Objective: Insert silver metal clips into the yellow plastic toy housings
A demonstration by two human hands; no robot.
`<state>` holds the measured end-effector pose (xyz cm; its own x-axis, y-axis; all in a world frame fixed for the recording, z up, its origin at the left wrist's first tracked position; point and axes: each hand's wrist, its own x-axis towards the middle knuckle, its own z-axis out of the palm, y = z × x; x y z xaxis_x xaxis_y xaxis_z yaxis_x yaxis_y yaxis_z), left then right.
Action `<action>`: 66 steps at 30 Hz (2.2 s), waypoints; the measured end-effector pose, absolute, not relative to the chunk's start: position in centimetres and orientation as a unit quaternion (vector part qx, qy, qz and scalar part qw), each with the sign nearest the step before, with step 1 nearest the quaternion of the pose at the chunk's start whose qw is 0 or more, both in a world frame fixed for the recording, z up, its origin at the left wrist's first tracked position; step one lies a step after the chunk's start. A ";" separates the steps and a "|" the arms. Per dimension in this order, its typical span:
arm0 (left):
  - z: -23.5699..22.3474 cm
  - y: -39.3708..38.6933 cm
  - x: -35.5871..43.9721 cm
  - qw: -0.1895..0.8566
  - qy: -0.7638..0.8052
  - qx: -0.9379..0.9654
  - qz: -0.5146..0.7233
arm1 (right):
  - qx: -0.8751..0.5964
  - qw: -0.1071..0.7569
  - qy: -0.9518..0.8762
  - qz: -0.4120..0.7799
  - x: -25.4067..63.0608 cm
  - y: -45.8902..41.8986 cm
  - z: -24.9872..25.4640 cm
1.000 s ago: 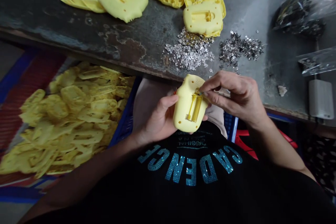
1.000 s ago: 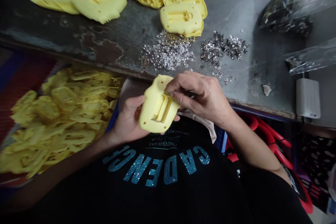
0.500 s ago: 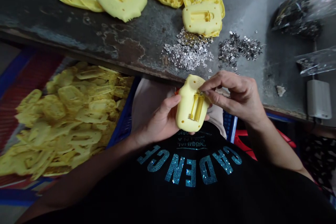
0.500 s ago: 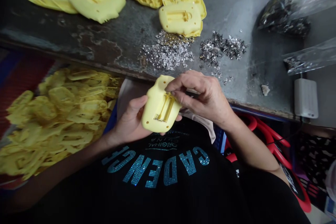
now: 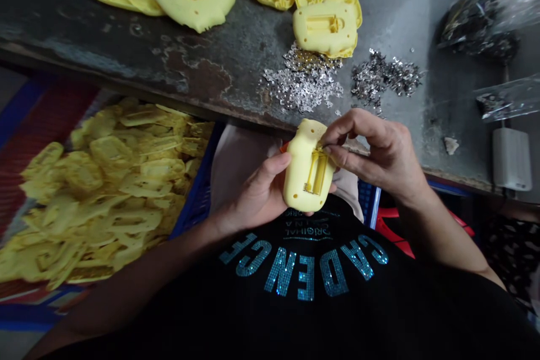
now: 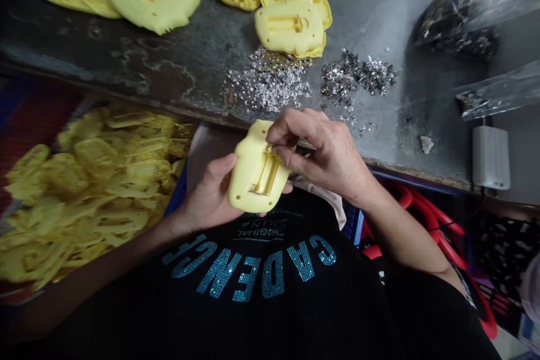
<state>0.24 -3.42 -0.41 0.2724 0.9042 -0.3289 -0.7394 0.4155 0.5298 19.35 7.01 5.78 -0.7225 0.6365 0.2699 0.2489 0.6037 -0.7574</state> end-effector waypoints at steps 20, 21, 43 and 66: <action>-1.3 -4.1 0.4 0.748 0.309 0.167 0.564 | -0.260 0.208 -0.928 0.168 18.5 5.9 7.0; -1.3 -4.0 0.4 0.743 0.313 0.163 0.568 | -0.268 0.202 -0.929 0.154 18.4 5.8 6.9; -1.1 -3.6 -0.4 0.828 0.237 0.137 0.490 | -0.230 0.296 -0.926 0.048 20.2 4.3 3.0; -1.7 -4.8 -1.0 0.687 0.463 0.197 0.525 | -0.274 0.321 -0.874 0.240 19.2 6.0 1.6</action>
<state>-1.04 -4.80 -1.75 0.0203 0.9029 -0.4294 -0.5390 0.3716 0.7559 19.17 6.00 1.56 -0.6442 0.6331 0.4291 0.3255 0.7346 -0.5953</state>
